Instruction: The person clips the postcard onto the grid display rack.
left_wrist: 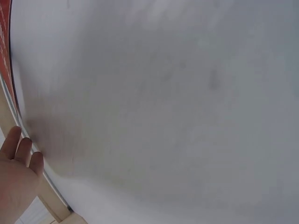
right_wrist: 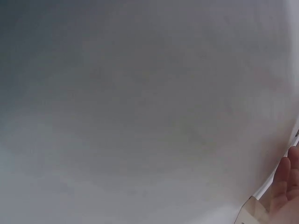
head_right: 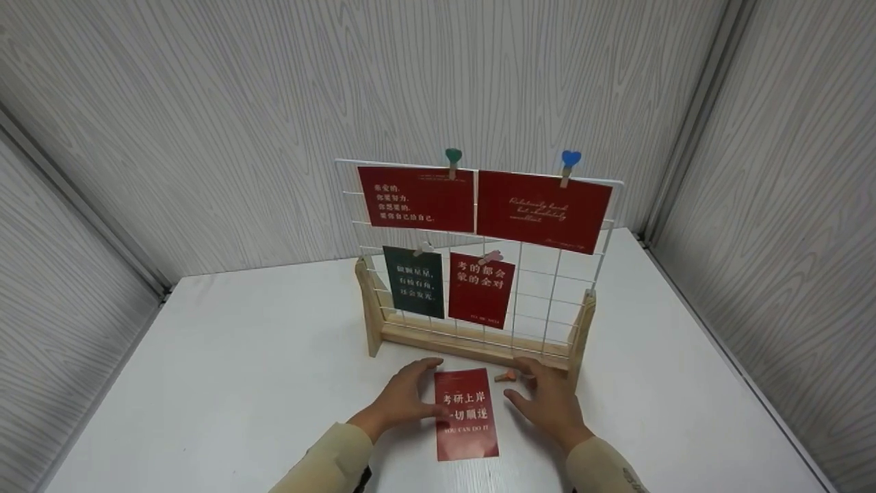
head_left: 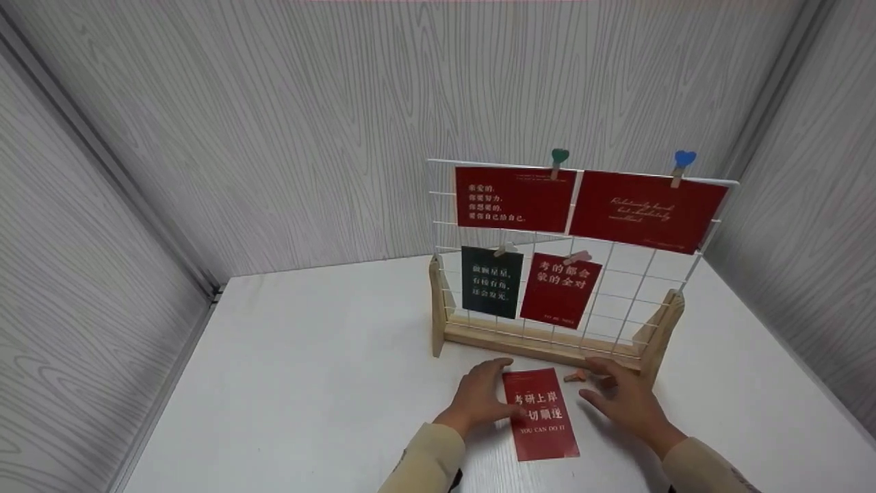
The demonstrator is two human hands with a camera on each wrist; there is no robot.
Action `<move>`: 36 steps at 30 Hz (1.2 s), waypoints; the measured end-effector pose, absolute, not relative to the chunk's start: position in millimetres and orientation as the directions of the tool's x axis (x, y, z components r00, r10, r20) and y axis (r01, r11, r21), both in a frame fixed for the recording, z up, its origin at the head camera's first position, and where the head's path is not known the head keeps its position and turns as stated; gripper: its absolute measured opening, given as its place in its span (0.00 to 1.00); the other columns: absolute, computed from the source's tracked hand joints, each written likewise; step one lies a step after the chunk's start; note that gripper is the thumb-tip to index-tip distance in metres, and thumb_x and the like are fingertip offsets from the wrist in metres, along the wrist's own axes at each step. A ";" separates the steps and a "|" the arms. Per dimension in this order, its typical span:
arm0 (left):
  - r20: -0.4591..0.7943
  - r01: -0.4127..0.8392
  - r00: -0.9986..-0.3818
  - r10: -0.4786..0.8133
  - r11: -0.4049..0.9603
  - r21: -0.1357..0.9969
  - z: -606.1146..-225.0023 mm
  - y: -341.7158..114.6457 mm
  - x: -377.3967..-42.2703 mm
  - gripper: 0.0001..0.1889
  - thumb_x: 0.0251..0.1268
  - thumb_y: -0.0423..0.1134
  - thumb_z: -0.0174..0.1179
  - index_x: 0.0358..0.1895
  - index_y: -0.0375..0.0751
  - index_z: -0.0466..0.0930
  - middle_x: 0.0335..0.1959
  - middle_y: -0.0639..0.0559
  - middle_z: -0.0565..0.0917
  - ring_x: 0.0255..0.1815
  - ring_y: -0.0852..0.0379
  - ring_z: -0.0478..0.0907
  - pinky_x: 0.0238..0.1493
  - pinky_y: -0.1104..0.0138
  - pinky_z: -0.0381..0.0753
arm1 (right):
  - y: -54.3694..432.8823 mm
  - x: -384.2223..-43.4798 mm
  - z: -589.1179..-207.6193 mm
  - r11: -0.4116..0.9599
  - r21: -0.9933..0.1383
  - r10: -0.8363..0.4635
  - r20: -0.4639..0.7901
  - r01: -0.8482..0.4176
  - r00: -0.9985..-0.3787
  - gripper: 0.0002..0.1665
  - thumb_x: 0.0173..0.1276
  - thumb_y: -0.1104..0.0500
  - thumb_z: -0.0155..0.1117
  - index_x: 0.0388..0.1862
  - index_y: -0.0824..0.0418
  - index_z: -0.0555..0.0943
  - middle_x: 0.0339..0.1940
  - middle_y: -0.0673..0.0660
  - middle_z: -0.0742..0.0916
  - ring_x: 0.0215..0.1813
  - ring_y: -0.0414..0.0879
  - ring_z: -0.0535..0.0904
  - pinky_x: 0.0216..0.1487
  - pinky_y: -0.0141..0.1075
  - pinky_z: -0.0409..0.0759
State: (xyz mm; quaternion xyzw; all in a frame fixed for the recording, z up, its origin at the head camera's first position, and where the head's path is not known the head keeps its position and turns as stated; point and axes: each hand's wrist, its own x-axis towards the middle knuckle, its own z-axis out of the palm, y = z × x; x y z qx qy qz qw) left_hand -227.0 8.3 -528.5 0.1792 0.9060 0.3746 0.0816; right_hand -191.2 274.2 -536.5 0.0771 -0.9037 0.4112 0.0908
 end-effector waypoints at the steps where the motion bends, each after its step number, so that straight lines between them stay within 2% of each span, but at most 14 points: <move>1: -0.018 0.264 -0.922 0.388 0.660 0.704 -528.8 8.6 -226.8 0.45 0.42 0.52 0.76 0.68 0.47 0.66 0.63 0.53 0.72 0.66 0.51 0.64 0.65 0.53 0.63 | 273.5 -191.5 -536.7 0.656 -0.726 -0.065 0.218 -0.207 -0.974 0.33 0.55 0.60 0.75 0.60 0.60 0.74 0.52 0.58 0.83 0.53 0.54 0.79 0.51 0.48 0.77; 9: -0.027 0.261 -0.921 0.388 0.669 0.696 -530.3 9.2 -225.4 0.45 0.41 0.51 0.76 0.67 0.47 0.67 0.63 0.52 0.72 0.67 0.50 0.63 0.65 0.53 0.63 | 269.9 -197.1 -538.2 0.679 -0.722 -0.041 0.143 -0.133 -0.989 0.32 0.57 0.61 0.73 0.60 0.60 0.74 0.51 0.57 0.83 0.48 0.50 0.79 0.51 0.46 0.77; 18: 0.033 0.342 -0.908 0.418 0.691 0.637 -534.1 6.2 -223.3 0.42 0.44 0.45 0.75 0.67 0.48 0.67 0.62 0.54 0.73 0.67 0.52 0.63 0.66 0.53 0.60 | 261.9 -203.6 -539.1 0.725 -0.680 -0.042 0.116 -0.110 -0.992 0.28 0.56 0.63 0.74 0.57 0.56 0.77 0.44 0.52 0.83 0.43 0.46 0.78 0.49 0.45 0.78; 23: 0.036 0.339 -0.910 0.413 0.691 0.638 -536.1 6.3 -222.7 0.41 0.45 0.45 0.75 0.67 0.50 0.67 0.62 0.57 0.72 0.67 0.54 0.63 0.67 0.55 0.59 | 258.2 -206.0 -538.5 0.741 -0.668 -0.028 0.067 -0.066 -0.997 0.25 0.58 0.62 0.72 0.55 0.56 0.80 0.45 0.50 0.83 0.45 0.46 0.78 0.53 0.48 0.77; 26: 0.034 0.333 -0.911 0.412 0.682 0.651 -535.6 6.3 -221.8 0.41 0.45 0.44 0.75 0.67 0.51 0.67 0.61 0.58 0.72 0.66 0.55 0.63 0.67 0.56 0.60 | 257.0 -206.9 -538.3 0.746 -0.664 -0.014 0.040 -0.037 -0.999 0.20 0.59 0.62 0.71 0.52 0.57 0.82 0.44 0.50 0.84 0.46 0.46 0.79 0.52 0.49 0.77; 32: 0.019 0.322 -0.911 0.411 0.684 0.655 -533.3 5.1 -220.3 0.41 0.43 0.42 0.76 0.66 0.55 0.68 0.60 0.61 0.71 0.64 0.57 0.65 0.65 0.60 0.63 | 255.0 -207.8 -538.4 0.764 -0.644 -0.001 0.021 -0.015 -1.000 0.10 0.59 0.62 0.71 0.41 0.55 0.84 0.36 0.48 0.84 0.39 0.44 0.78 0.45 0.47 0.79; 36: 0.008 0.311 -0.910 0.414 0.671 0.673 -532.3 4.4 -220.8 0.41 0.45 0.40 0.76 0.66 0.55 0.67 0.60 0.60 0.71 0.65 0.58 0.65 0.65 0.61 0.63 | 253.5 -208.6 -538.8 0.750 -0.661 0.008 -0.008 0.012 -1.000 0.08 0.59 0.60 0.71 0.38 0.54 0.83 0.33 0.47 0.83 0.37 0.43 0.76 0.43 0.45 0.78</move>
